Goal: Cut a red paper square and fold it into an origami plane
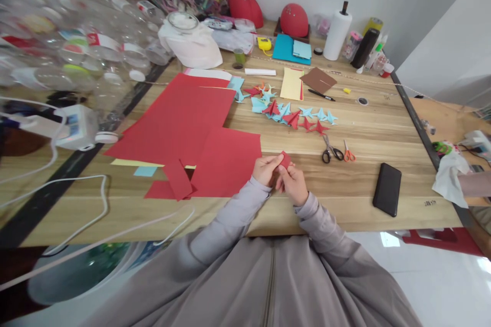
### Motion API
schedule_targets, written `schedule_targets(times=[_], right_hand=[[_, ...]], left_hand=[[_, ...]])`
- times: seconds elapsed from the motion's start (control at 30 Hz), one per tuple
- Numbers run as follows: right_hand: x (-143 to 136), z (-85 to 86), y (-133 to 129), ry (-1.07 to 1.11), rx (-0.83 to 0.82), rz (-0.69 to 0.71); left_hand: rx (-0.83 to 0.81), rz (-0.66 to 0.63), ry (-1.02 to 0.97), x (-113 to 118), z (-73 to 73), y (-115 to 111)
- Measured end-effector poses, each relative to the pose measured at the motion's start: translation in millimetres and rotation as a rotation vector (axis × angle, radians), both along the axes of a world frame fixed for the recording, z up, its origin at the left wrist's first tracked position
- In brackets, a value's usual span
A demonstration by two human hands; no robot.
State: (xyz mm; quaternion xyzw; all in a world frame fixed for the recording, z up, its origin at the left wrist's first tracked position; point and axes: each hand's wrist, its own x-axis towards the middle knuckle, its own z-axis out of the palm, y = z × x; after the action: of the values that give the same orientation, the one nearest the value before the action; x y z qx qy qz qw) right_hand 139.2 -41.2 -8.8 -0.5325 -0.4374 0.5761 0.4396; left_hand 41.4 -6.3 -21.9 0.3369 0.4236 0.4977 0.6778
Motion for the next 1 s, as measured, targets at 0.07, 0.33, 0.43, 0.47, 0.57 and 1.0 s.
schedule_targets(times=[0.07,0.33,0.43,0.47,0.57,1.0], right_hand=[[-1,1.3,0,-0.006,0.018,0.038],[1,-3.2,0,-0.077,0.095,0.107],[2,-2.9,0,-0.168,0.162,0.149],[2,-1.9,0,-0.186,0.179,0.165],[0,2.2,-1,-0.236,0.227,0.201],[0,1.5,-2,-0.108,0.086,0.142]], left_hand=[[-0.028,-0.006,-0.006,0,1.2,0],[-0.028,-0.057,-0.067,-3,5.1,1],[0.048,0.009,-0.022,-4,6.7,1],[0.063,0.030,-0.006,-4,7.4,1],[0.077,0.074,0.043,-4,9.1,0],[0.066,0.120,0.023,-2,-2.4,3]])
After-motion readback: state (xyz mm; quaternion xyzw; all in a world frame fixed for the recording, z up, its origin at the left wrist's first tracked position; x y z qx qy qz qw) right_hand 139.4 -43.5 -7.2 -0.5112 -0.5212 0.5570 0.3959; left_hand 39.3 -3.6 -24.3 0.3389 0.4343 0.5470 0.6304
